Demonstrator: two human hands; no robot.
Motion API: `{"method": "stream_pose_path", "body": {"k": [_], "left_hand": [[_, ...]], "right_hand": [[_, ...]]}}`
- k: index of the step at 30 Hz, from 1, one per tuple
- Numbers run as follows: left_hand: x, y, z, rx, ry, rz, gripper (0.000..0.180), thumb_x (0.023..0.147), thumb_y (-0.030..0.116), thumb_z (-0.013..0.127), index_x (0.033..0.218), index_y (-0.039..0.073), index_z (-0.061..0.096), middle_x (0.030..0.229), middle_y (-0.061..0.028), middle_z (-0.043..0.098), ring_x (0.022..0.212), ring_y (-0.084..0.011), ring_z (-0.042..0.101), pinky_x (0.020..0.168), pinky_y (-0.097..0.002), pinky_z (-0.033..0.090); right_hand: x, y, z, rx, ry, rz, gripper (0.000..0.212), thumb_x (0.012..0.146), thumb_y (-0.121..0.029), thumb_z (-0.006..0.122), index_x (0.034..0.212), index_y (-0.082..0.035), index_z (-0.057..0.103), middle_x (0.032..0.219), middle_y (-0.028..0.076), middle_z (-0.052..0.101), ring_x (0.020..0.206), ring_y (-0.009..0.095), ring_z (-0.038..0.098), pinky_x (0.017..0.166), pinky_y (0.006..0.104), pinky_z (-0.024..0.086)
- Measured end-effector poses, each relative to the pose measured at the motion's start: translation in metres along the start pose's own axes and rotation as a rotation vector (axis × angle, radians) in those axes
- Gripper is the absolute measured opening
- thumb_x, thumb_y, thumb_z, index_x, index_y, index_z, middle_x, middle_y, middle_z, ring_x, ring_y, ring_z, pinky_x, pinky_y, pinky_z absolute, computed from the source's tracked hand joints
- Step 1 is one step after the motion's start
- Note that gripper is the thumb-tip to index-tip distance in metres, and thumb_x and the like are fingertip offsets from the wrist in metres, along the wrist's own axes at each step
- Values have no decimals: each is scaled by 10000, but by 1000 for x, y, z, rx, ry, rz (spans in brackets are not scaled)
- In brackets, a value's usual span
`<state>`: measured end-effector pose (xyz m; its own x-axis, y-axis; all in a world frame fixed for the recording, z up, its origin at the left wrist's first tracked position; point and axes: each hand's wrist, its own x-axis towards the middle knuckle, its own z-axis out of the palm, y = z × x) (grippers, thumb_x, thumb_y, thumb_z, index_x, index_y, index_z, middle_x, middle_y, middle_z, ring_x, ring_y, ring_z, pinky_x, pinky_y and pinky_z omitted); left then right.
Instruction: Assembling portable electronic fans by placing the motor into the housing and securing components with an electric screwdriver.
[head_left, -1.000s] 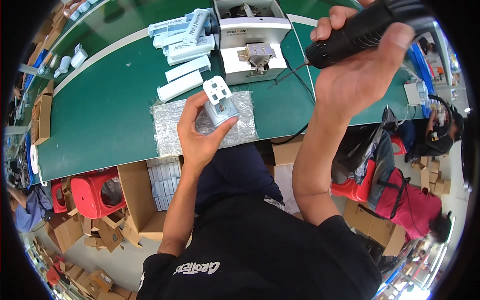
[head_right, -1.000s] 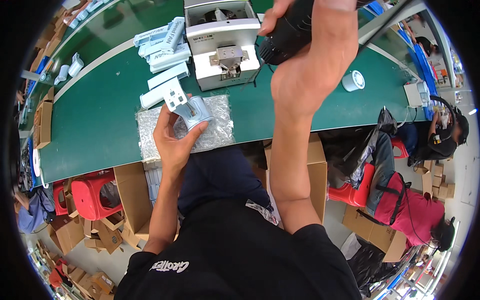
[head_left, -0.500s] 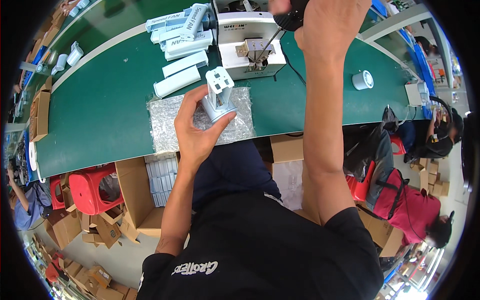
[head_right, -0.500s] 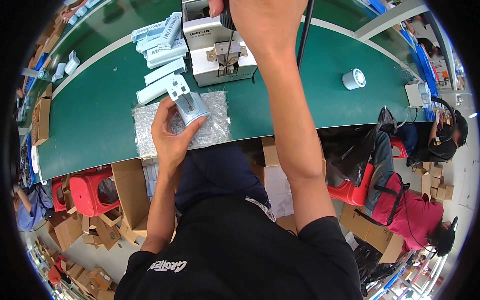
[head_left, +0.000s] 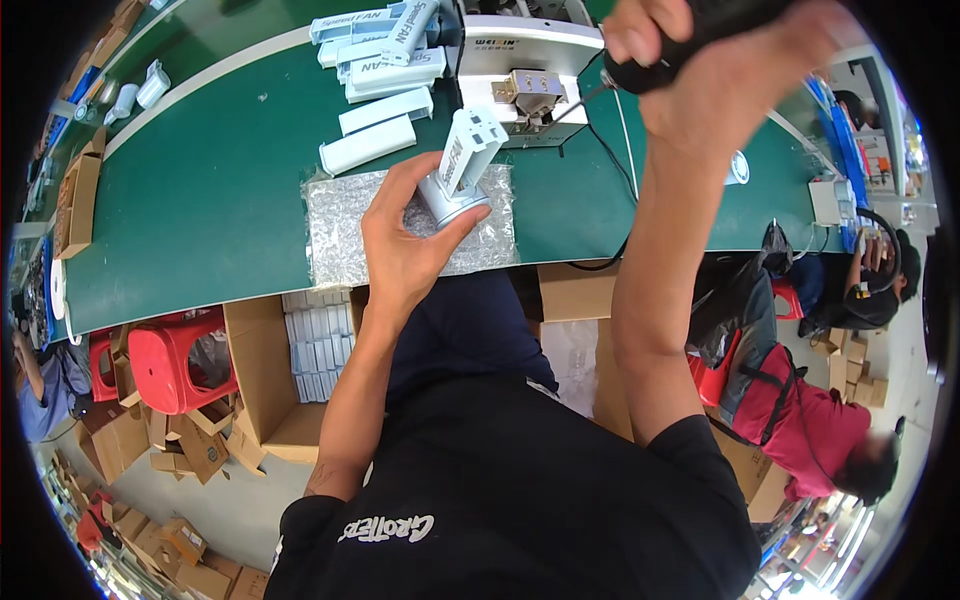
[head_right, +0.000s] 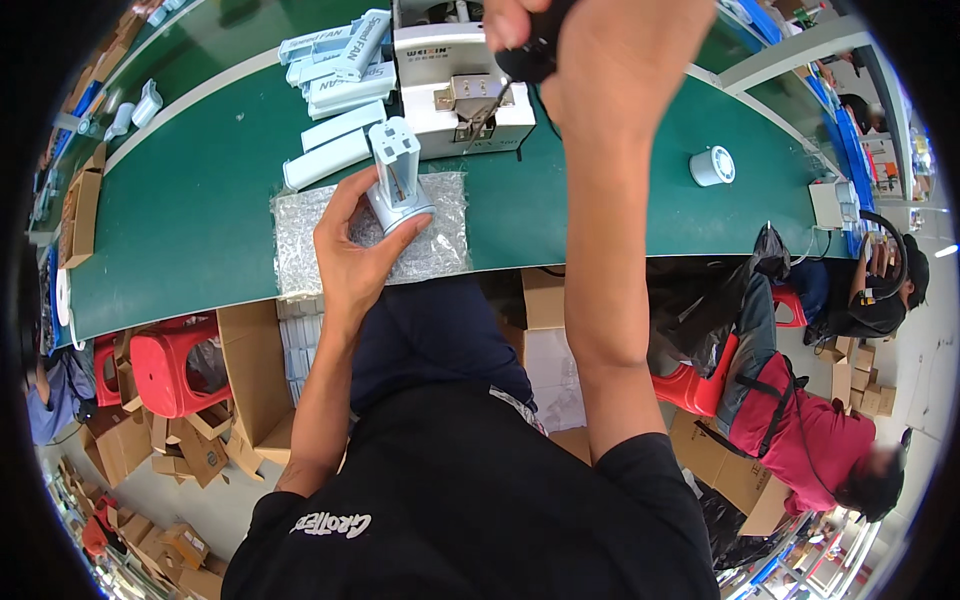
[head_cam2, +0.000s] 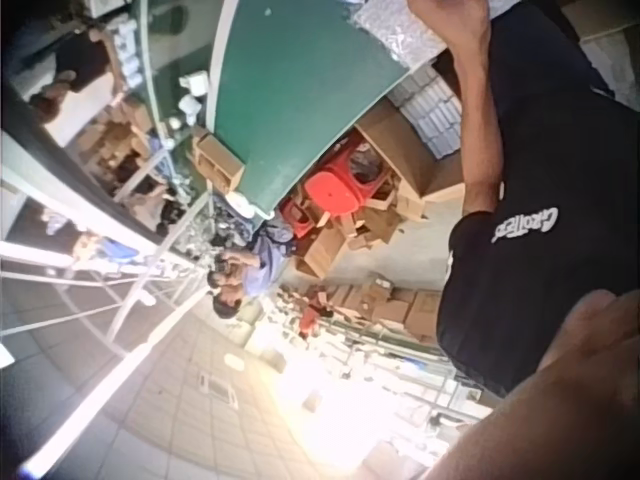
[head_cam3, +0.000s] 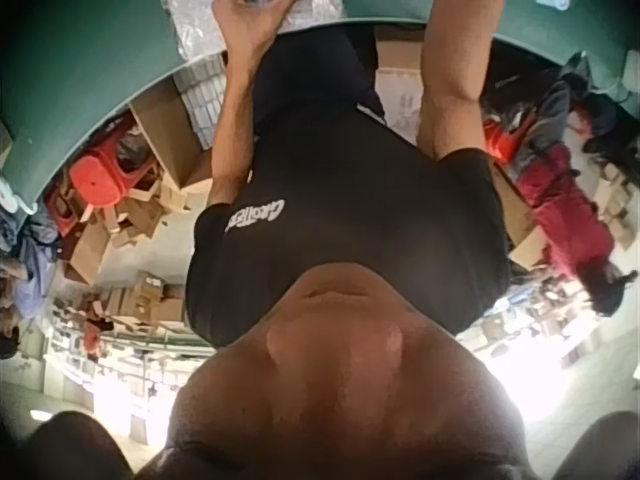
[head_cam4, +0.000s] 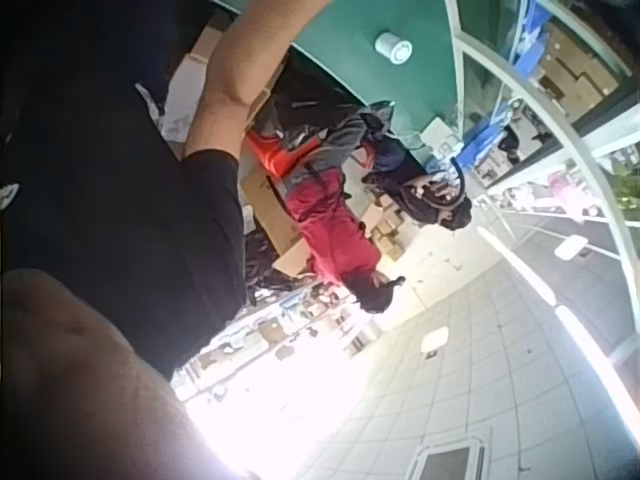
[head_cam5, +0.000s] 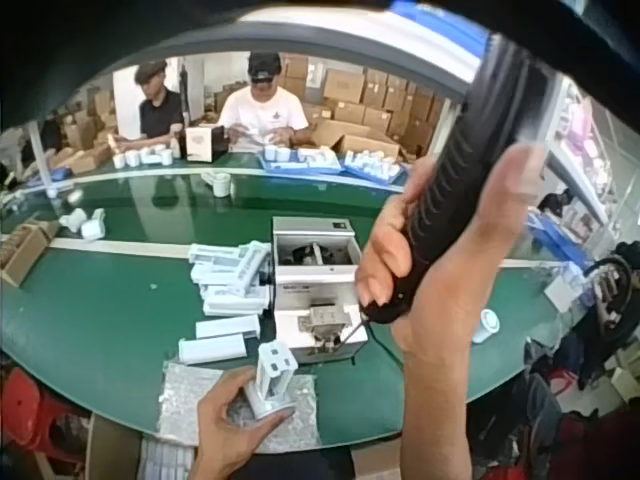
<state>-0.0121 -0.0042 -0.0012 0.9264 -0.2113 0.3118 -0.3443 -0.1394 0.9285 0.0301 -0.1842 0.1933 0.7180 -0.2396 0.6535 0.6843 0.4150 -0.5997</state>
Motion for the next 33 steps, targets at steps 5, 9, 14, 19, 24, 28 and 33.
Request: {"method": "stream_pose_path", "body": {"k": [5,9,14,19,24,28,33], "left_hand": [[0,-1,3,17,-7,19,596,718,66,944,1240,-36,673,1179,-89,701,1064,-167,655,981,-320,504],[-2,-3,0,42,-7,10,605,710,59,949,1238,-38,670,1180,-92,702,1065,-166,654,983,-320,505],[-2,-3,0,32,3,16,601,709,59,949,1234,-36,671,1176,-88,701,1066,-165,652,985,-317,504],[-1,0,-1,30,-15,13,601,711,53,944,1239,-32,670,1181,-87,701,1069,-165,654,987,-313,502],[0,-1,3,27,-20,29,578,715,85,942,1223,-10,682,1176,-111,709,1066,-213,676,960,-338,520],[-1,-5,-1,21,8,28,561,718,114,940,1209,7,689,1172,-134,715,1069,-254,690,939,-359,532],[-5,-6,3,-4,12,-12,576,720,105,936,1223,2,677,1169,-132,706,1067,-250,681,943,-353,526]], "right_hand": [[-35,-10,3,-774,23,-120,863,908,-918,307,895,-72,476,508,30,431,365,134,398,352,278,361],[-44,5,22,-685,67,9,890,893,-936,288,899,-66,476,509,41,439,363,146,395,355,293,369],[-42,12,22,-198,28,142,920,872,-956,281,916,-57,474,511,57,447,369,160,394,366,310,373],[-41,18,14,536,-69,203,894,879,-930,378,942,-43,469,549,77,472,421,166,441,416,307,384],[-45,57,-10,344,-280,-119,767,939,-783,512,976,-18,486,642,85,529,515,161,516,486,292,423],[-46,20,15,-197,48,-47,744,978,-745,486,1026,-3,497,627,68,533,480,144,525,441,278,429],[-25,-14,18,-702,445,-126,763,1008,-762,391,1096,-16,518,556,28,489,387,111,487,347,254,407]]}}
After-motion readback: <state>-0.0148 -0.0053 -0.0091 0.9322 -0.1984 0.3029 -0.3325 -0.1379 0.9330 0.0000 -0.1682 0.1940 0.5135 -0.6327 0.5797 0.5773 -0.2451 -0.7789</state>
